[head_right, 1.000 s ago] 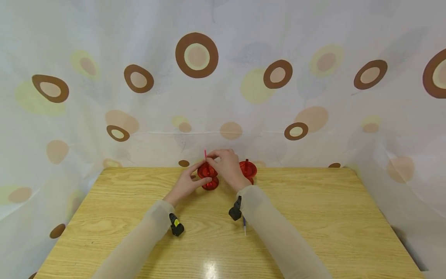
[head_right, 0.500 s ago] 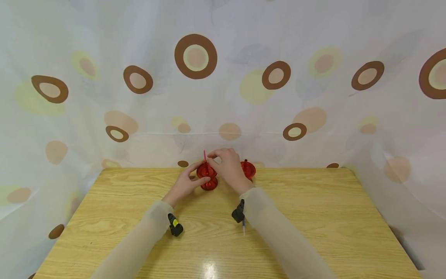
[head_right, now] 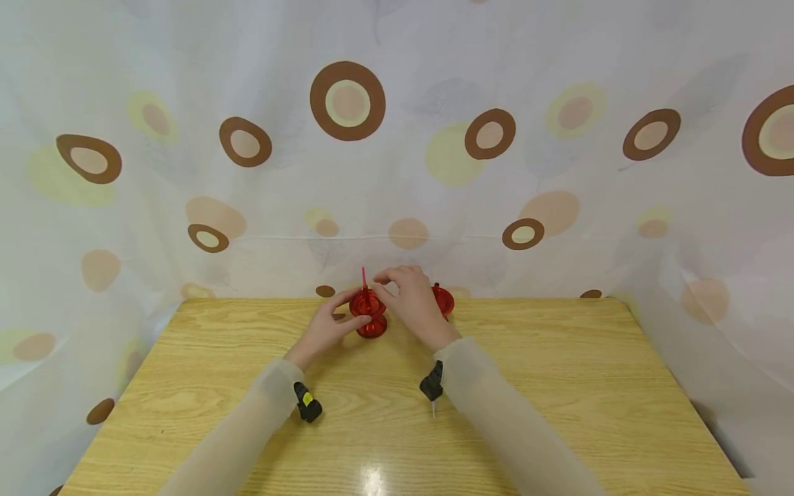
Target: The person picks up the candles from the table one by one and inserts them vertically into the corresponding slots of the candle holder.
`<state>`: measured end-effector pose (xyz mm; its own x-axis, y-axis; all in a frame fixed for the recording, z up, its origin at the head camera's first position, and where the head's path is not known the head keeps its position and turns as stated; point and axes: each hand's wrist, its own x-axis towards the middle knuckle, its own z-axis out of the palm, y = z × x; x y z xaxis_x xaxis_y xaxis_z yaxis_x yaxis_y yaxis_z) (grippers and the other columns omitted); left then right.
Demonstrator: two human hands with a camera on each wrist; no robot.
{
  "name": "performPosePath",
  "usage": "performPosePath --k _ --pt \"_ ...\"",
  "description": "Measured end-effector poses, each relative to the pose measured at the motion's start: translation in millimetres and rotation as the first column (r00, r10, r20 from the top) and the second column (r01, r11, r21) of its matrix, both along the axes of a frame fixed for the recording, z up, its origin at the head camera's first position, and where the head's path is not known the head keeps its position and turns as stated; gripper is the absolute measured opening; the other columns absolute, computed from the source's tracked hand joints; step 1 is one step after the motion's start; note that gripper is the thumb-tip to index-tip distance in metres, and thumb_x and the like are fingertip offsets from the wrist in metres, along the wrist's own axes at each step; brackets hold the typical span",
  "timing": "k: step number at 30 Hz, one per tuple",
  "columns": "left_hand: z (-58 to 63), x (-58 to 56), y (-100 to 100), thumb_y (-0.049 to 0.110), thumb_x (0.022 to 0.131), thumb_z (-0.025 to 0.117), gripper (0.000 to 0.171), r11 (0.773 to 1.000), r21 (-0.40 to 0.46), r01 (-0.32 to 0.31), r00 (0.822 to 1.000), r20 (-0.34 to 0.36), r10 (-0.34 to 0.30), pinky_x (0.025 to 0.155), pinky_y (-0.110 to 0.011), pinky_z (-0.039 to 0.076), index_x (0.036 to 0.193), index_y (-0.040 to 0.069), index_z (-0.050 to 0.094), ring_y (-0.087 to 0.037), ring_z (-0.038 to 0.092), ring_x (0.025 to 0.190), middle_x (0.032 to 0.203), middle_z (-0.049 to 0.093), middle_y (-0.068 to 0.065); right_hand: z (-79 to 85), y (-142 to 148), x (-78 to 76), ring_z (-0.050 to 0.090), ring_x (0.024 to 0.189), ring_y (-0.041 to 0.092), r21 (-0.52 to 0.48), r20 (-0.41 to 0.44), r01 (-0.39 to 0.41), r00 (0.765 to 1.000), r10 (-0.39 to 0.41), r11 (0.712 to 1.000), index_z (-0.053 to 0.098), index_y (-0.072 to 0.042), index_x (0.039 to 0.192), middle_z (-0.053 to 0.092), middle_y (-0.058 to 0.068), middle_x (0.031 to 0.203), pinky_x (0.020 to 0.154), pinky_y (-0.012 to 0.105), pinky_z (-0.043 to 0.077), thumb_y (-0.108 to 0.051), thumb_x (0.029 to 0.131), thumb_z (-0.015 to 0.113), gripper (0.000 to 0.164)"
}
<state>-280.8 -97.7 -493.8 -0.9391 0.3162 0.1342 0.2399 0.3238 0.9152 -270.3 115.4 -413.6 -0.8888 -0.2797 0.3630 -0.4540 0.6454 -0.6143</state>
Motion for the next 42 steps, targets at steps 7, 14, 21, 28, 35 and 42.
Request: performPosePath --k 7,14,21,28,35,42 --pt "3.1 2.7 -4 0.027 0.095 0.079 0.068 1.000 -0.003 -0.027 1.000 -0.007 0.027 0.117 -0.055 0.039 0.154 0.010 0.051 -0.031 0.042 0.147 0.156 0.051 -0.008 -0.1 5 4.7 0.057 0.118 0.034 0.008 -0.008 -0.007 1.000 0.007 1.000 0.077 -0.007 0.115 0.075 0.009 0.114 0.107 0.053 0.044 -0.022 0.102 0.070 0.021" --pt "3.7 6.2 -9 0.026 0.095 0.079 0.066 0.999 0.011 -0.045 0.999 -0.027 0.046 0.117 -0.057 0.038 0.152 0.007 0.052 -0.033 0.042 0.147 0.156 0.052 -0.009 -2.2 11 9.0 0.059 0.116 0.035 0.016 -0.054 -0.018 0.998 0.019 1.000 0.078 -0.005 0.112 0.076 0.010 0.111 0.106 0.053 0.045 -0.020 0.100 0.072 0.020" --pt "4.8 12.6 -12 0.025 0.095 0.079 0.064 0.999 0.003 -0.043 0.997 -0.060 0.043 0.116 -0.058 0.039 0.151 0.008 0.054 -0.030 0.043 0.146 0.153 0.055 -0.007 -3.9 19 15.3 0.059 0.114 0.035 0.018 -0.036 -0.025 0.999 0.026 1.000 0.077 -0.005 0.113 0.076 0.010 0.111 0.099 0.052 0.048 -0.020 0.100 0.072 0.021" --pt "5.6 19.0 -15 0.022 0.093 0.081 0.059 0.999 -0.007 -0.042 0.995 -0.094 0.042 0.116 -0.058 0.039 0.148 0.015 0.059 -0.027 0.046 0.145 0.150 0.057 -0.003 -5.9 24 19.0 0.060 0.114 0.034 0.044 -0.024 -0.020 0.999 0.021 0.999 0.078 -0.007 0.114 0.076 0.009 0.115 0.098 0.052 0.049 -0.022 0.100 0.073 0.021" --pt "9.2 32.0 -17 0.028 0.093 0.082 0.061 0.997 -0.038 -0.072 0.992 -0.104 0.068 0.120 -0.055 0.033 0.147 0.012 0.059 -0.028 0.046 0.143 0.149 0.057 -0.005 -9.3 28 24.5 0.061 0.105 0.031 0.057 -0.051 -0.040 0.998 0.043 0.998 0.078 -0.005 0.113 0.076 0.010 0.114 0.091 0.048 0.049 -0.019 0.099 0.074 0.020" --pt "10.4 43.6 -19 0.030 0.092 0.082 0.059 0.996 -0.038 -0.076 0.992 -0.104 0.072 0.117 -0.059 0.036 0.145 0.014 0.062 -0.030 0.049 0.138 0.143 0.057 -0.006 -11.7 33 35.4 0.063 0.113 0.034 0.043 -0.038 -0.060 0.997 0.061 0.997 0.077 -0.003 0.113 0.075 0.010 0.115 0.101 0.053 0.048 -0.018 0.098 0.074 0.021"
